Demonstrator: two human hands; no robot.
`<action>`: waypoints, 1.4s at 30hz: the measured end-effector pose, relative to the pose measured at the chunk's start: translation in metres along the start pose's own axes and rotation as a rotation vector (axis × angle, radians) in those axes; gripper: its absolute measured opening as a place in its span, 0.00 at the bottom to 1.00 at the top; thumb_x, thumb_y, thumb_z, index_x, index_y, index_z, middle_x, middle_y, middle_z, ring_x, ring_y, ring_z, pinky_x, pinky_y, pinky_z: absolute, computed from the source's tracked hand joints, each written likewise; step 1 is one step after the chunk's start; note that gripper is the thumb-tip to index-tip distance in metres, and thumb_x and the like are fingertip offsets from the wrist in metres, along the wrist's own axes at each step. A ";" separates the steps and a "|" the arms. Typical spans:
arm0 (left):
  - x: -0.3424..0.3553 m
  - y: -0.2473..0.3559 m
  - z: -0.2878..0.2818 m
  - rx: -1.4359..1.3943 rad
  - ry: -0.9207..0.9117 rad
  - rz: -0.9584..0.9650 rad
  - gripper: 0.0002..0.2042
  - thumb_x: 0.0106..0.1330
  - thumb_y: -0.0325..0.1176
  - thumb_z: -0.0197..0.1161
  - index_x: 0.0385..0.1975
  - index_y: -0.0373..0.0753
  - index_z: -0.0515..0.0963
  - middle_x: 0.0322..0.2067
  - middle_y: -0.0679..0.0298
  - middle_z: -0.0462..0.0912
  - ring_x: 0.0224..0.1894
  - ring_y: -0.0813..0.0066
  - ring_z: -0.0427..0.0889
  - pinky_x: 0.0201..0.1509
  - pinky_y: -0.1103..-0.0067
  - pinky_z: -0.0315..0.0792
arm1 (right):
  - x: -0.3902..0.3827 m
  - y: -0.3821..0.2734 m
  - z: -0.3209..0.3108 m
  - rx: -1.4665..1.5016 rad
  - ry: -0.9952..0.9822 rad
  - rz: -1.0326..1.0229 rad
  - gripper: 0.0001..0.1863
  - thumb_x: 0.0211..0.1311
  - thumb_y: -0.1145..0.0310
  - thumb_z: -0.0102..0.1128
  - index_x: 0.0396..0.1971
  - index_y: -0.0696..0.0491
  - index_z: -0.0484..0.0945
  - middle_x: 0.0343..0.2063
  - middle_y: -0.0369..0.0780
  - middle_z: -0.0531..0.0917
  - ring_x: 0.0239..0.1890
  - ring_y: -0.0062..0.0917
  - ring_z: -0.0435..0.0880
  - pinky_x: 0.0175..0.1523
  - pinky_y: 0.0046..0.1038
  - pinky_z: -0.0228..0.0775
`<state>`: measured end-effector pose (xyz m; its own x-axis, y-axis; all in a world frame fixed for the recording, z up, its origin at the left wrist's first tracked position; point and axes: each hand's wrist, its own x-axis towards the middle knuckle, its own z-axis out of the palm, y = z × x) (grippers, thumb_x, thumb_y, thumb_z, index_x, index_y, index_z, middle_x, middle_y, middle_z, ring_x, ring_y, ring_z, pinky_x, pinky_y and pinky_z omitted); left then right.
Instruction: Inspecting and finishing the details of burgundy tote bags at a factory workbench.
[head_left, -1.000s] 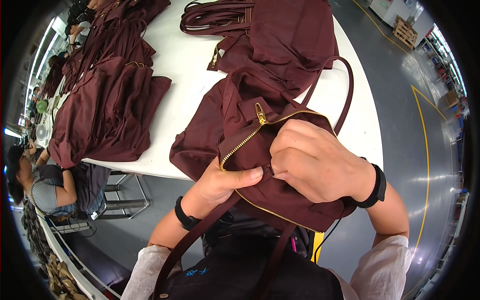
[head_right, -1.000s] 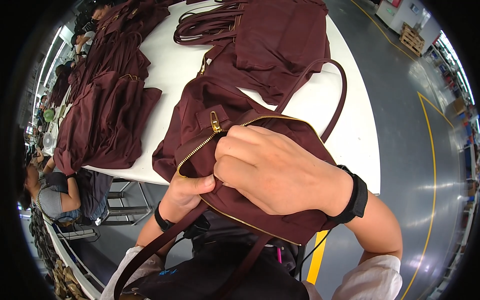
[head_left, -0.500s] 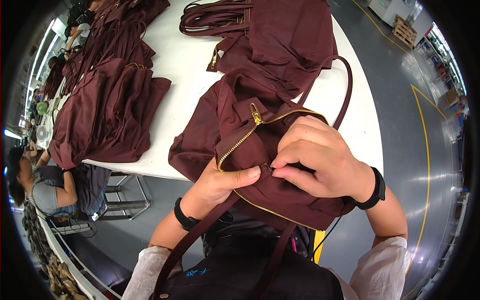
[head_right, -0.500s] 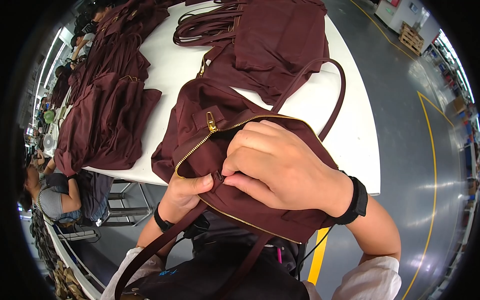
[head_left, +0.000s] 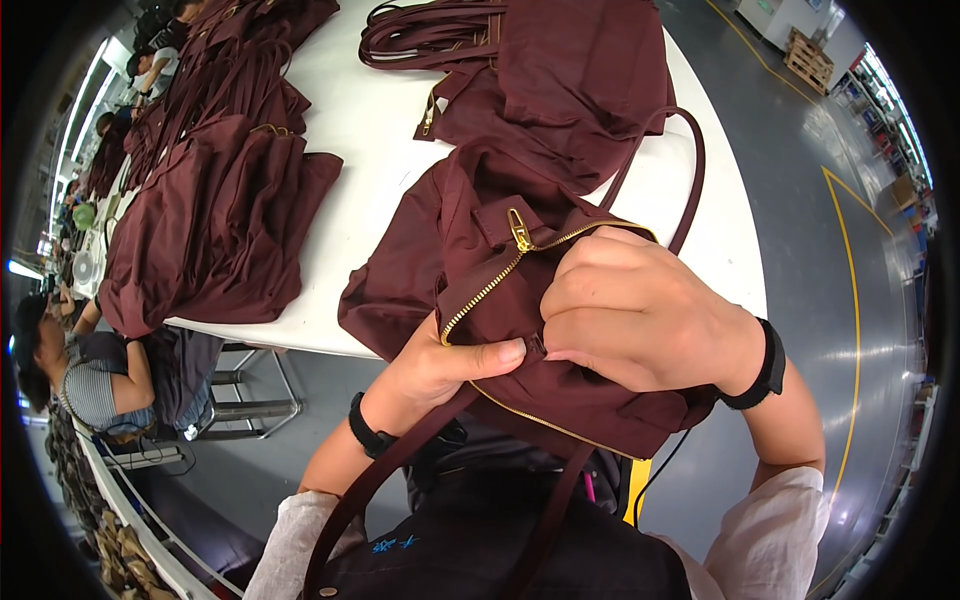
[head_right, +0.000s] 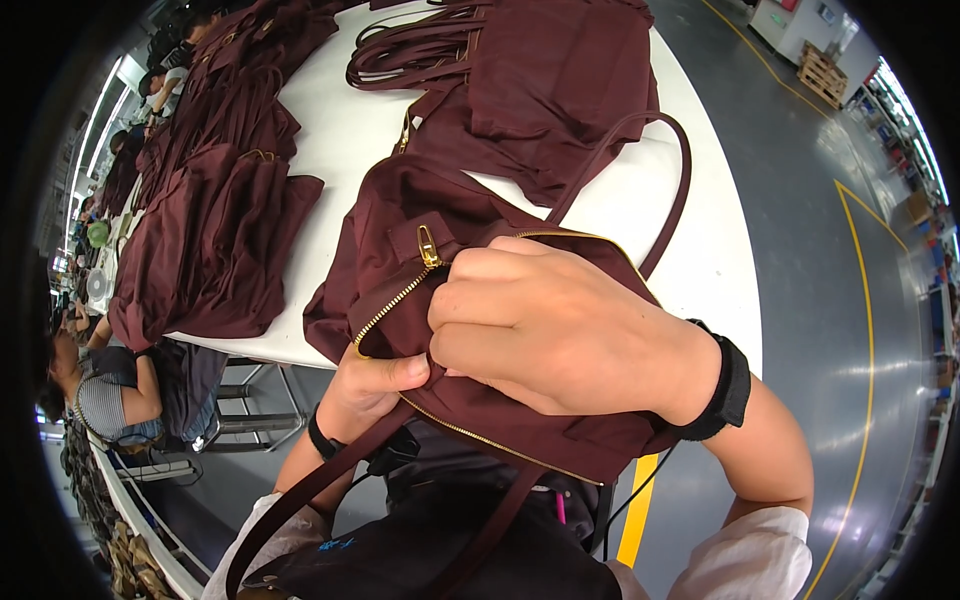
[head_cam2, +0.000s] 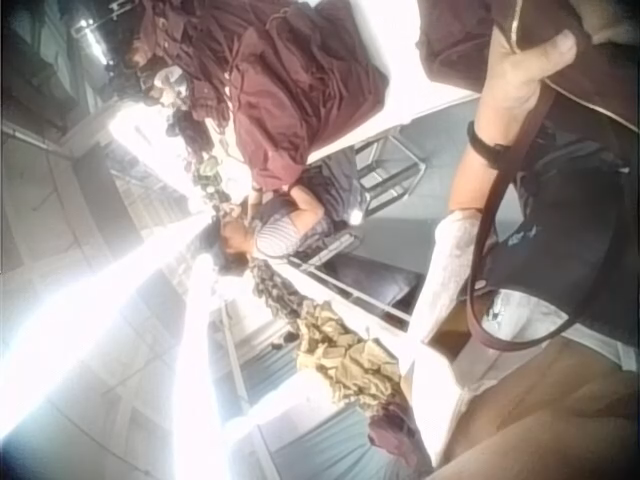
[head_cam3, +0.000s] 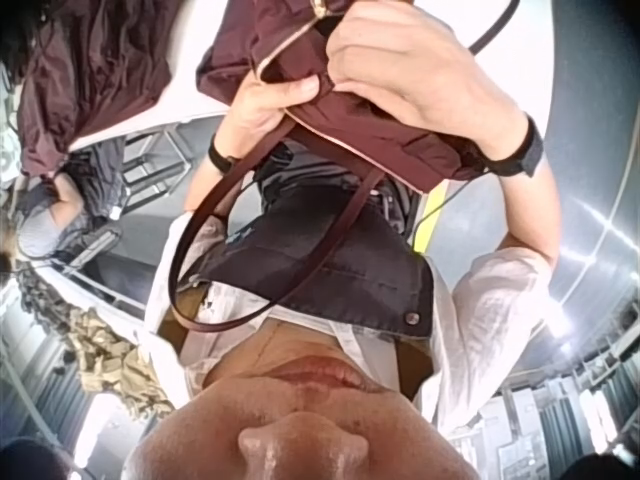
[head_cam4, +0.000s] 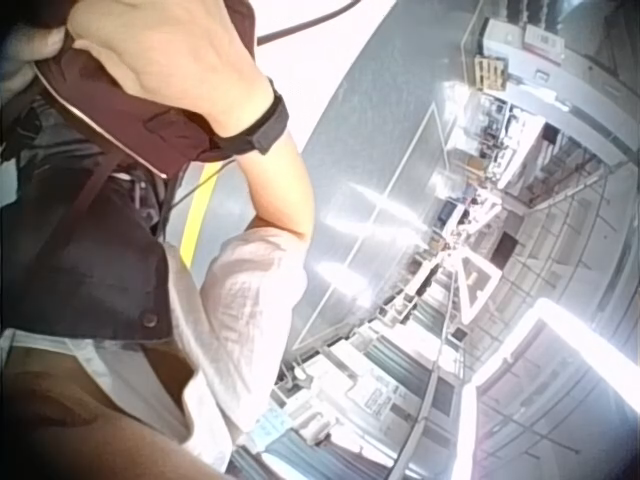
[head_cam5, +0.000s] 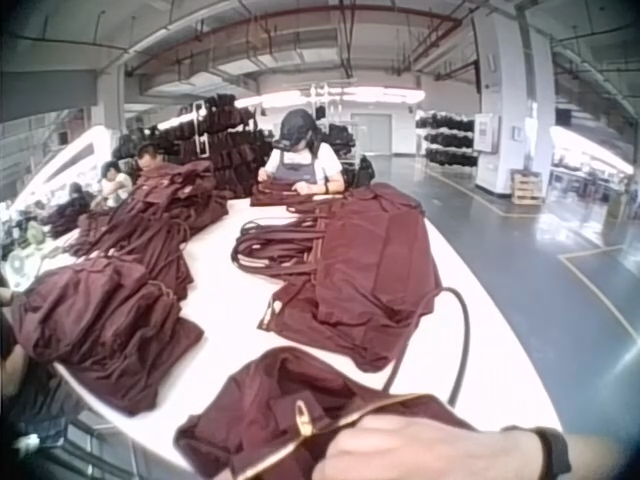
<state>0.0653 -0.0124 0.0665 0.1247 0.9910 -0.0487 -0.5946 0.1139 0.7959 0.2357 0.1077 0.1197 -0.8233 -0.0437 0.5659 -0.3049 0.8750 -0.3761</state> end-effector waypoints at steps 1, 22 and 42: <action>0.001 0.001 -0.001 0.003 -0.029 -0.014 0.28 0.54 0.23 0.64 0.57 0.36 0.65 0.49 0.64 0.74 0.52 0.75 0.71 0.59 0.77 0.63 | 0.001 -0.001 -0.001 -0.013 -0.038 -0.012 0.05 0.45 0.74 0.57 0.24 0.53 0.71 0.25 0.36 0.69 0.29 0.28 0.68 0.35 0.28 0.62; 0.000 -0.006 -0.012 -0.044 -0.043 -0.020 0.26 0.54 0.25 0.64 0.55 0.35 0.66 0.48 0.64 0.74 0.51 0.75 0.72 0.58 0.77 0.64 | -0.008 -0.001 0.001 0.109 0.064 0.143 0.08 0.46 0.73 0.64 0.24 0.53 0.73 0.27 0.37 0.73 0.29 0.30 0.71 0.35 0.29 0.62; -0.001 -0.007 -0.013 -0.165 -0.168 -0.125 0.37 0.48 0.21 0.66 0.62 0.33 0.59 0.55 0.62 0.70 0.57 0.72 0.68 0.63 0.76 0.58 | 0.007 -0.006 -0.003 -0.105 -0.048 -0.263 0.09 0.39 0.71 0.62 0.24 0.56 0.77 0.27 0.37 0.77 0.27 0.27 0.75 0.28 0.28 0.64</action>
<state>0.0590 -0.0134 0.0532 0.3271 0.9446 -0.0285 -0.6861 0.2582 0.6801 0.2330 0.1035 0.1286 -0.7447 -0.2967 0.5978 -0.4622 0.8754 -0.1414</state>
